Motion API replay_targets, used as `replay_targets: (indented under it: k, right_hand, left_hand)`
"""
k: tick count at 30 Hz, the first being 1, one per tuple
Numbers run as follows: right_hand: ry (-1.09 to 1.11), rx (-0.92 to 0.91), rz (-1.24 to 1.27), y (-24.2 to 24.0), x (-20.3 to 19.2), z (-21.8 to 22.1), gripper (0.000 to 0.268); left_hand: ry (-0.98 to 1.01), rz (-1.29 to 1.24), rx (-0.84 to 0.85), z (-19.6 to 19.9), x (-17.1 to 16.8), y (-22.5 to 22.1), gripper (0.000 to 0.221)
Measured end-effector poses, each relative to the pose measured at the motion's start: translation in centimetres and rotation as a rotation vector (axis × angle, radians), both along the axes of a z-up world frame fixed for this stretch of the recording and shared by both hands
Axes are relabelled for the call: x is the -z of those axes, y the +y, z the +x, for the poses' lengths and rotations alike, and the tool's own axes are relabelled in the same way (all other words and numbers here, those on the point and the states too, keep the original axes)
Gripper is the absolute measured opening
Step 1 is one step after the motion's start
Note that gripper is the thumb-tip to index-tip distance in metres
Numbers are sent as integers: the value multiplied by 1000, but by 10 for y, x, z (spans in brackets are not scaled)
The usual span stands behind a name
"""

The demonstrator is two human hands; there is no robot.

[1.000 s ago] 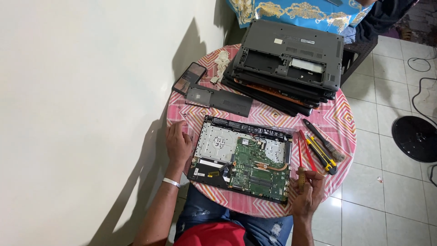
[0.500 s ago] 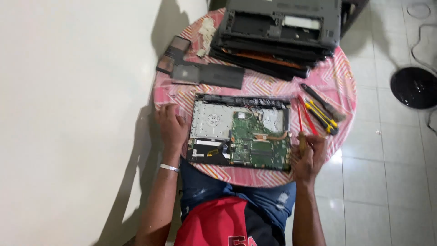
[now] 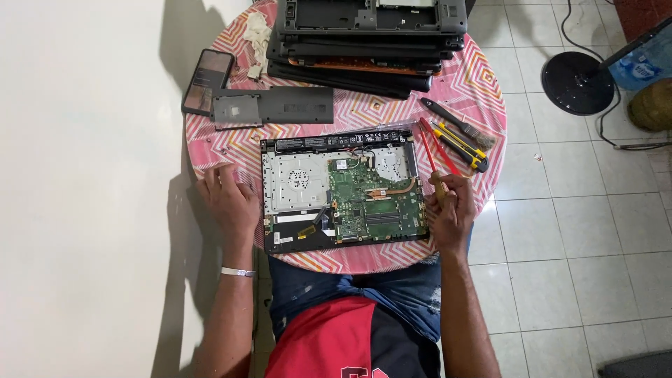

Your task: Disassembling a laptop by unscrewing various internal components from the chassis and motherboard.

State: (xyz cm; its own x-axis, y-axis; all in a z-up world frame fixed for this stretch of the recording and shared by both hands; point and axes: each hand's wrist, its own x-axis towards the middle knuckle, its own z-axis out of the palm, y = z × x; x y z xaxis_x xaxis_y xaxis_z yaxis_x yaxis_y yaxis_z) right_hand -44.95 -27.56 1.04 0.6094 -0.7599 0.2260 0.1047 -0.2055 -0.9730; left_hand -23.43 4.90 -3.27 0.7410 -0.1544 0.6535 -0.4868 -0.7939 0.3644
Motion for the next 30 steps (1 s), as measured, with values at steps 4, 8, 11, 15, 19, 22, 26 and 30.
replay_targets:
  k: [4, 8, 11, 15, 19, 22, 26, 30]
  right_hand:
    - [27, 7, -58, -8, 21, -3, 28]
    - [-8, -43, 3, -6, 16, -4, 29]
    - [7, -83, -19, -6, 19, -3, 30]
    - [0, -78, -66, -5, 18, -3, 28]
    - [12, -52, -75, -1, 15, 1, 29]
    - [-11, 2, -51, 1, 2, -3, 28]
    - [-27, -81, -175, -8, 6, -4, 23]
    - [-82, -102, -161, -16, 38, -9, 31]
  left_hand:
    - [55, -53, 12, 1, 5, 0, 38]
    - [56, -178, 58, 2, 5, 6, 35]
    - [88, -296, 97, 3, 5, 13, 35]
    - [119, -365, 151, 5, 2, 13, 35]
    - [98, -356, 169, 4, 1, 16, 32]
    - [93, -265, 180, 3, 3, 8, 28]
    - [74, -213, 122, 6, 9, 9, 28]
    - [40, -166, 120, 9, 12, 13, 31]
